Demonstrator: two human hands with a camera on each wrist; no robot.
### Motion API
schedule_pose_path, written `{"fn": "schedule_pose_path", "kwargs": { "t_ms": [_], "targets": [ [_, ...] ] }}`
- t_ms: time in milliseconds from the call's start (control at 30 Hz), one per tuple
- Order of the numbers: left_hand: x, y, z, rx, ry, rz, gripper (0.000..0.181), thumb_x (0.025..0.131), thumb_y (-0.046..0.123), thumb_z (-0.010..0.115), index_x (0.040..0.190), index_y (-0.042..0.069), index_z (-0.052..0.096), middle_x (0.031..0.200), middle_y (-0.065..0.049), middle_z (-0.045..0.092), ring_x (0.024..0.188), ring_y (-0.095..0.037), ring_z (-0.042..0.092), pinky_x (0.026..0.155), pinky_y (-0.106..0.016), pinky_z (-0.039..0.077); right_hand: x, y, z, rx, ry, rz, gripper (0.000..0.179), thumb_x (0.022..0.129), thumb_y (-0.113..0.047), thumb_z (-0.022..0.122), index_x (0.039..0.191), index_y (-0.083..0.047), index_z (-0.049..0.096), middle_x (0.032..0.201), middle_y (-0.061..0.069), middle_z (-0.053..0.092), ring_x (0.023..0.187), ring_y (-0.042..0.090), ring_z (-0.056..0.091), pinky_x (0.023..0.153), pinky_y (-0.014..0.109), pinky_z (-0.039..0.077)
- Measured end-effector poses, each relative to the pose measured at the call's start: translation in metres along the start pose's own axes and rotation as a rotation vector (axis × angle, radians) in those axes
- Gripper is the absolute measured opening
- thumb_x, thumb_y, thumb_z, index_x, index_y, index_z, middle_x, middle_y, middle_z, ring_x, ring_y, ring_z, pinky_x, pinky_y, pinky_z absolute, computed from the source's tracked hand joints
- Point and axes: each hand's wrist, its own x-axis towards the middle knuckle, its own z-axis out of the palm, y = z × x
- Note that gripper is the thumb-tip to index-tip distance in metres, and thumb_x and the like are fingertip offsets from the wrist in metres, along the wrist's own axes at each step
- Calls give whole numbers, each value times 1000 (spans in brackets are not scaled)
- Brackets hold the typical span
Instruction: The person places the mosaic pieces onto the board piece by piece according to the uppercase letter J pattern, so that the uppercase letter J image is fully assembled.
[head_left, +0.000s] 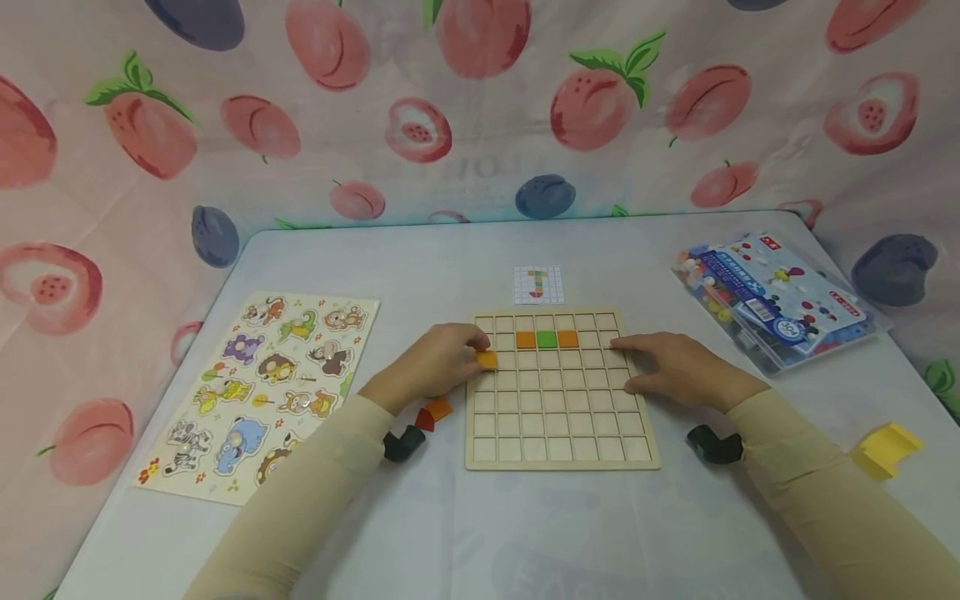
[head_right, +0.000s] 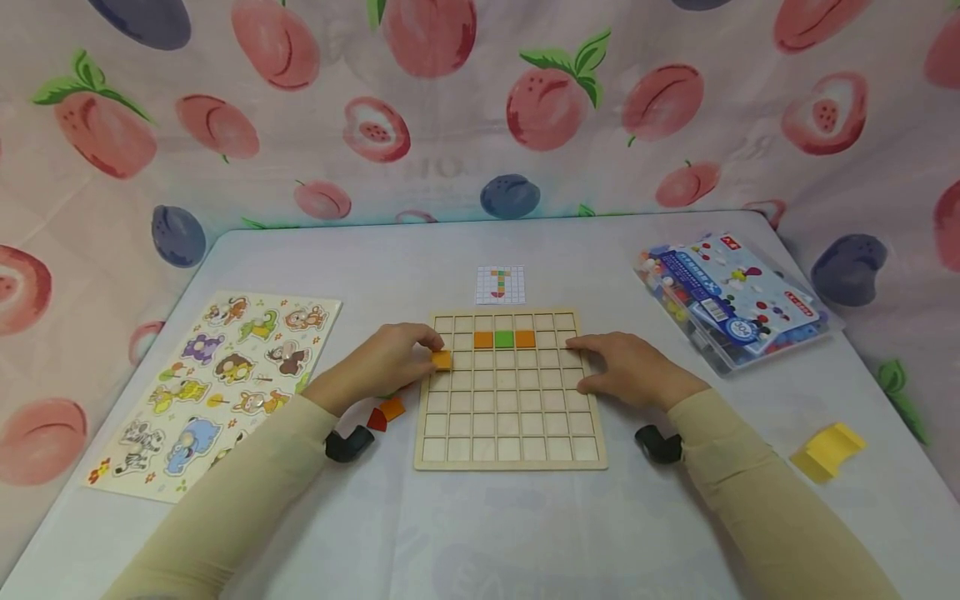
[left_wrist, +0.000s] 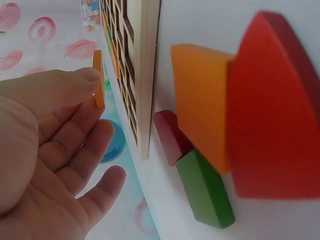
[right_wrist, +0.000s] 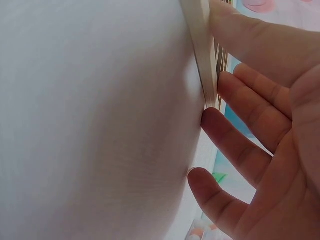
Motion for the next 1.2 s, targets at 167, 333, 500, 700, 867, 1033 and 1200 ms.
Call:
{"fn": "schedule_pose_path", "kwargs": {
  "t_ms": [167, 333, 500, 700, 867, 1033, 1200],
  "targets": [
    [3, 1, 2, -1, 1, 24, 29, 91, 9, 70, 120, 8, 68, 116, -2, 68, 99, -19, 57, 94, -32, 48, 0, -1, 0, 1, -4, 3, 67, 88, -29, 78, 145, -5, 51, 145, 25, 48, 136, 48, 39, 109, 62, 30],
    [6, 4, 4, -4, 2, 48, 29, 90, 9, 70, 119, 7, 68, 116, -3, 68, 103, -17, 59, 97, -32, 48, 1, 0, 0, -4, -4, 6, 67, 88, -28, 78, 145, -5, 51, 145, 25, 48, 136, 47, 39, 109, 61, 30],
    [10, 10, 6, -26, -9, 44, 28, 92, 11, 70, 120, 8, 68, 120, -3, 67, 114, -18, 59, 103, -33, 45, 1, 0, 0, -6, -6, 10, 67, 89, -29, 77, 146, -6, 51, 145, 25, 48, 136, 47, 39, 109, 62, 30],
    [15, 15, 9, -7, -32, 59, 28, 93, 13, 70, 121, 8, 68, 122, -4, 67, 115, -19, 58, 103, -33, 44, 1, 0, 1, -10, -6, 20, 67, 89, -30, 77, 146, -6, 51, 146, 25, 48, 136, 47, 39, 109, 62, 30],
    [19, 18, 12, -21, -46, 73, 28, 93, 12, 70, 120, 8, 68, 121, -4, 67, 112, -18, 58, 102, -33, 45, 1, 0, 1, -13, 3, 10, 67, 88, -29, 78, 145, -6, 52, 145, 25, 48, 135, 48, 39, 109, 62, 30],
    [23, 21, 15, -24, -46, 95, 28, 93, 11, 69, 120, 8, 67, 121, -4, 66, 114, -19, 58, 103, -33, 45, 2, 1, 2, -18, 3, 14, 67, 88, -28, 78, 145, -6, 52, 145, 25, 48, 136, 48, 39, 109, 62, 30],
    [26, 24, 19, -39, -50, 96, 28, 93, 11, 68, 120, 8, 68, 121, -4, 66, 114, -18, 58, 103, -32, 44, 2, 1, 2, -13, -3, 24, 68, 88, -29, 78, 146, -6, 51, 146, 25, 47, 136, 48, 39, 109, 62, 29]
  ]
}}
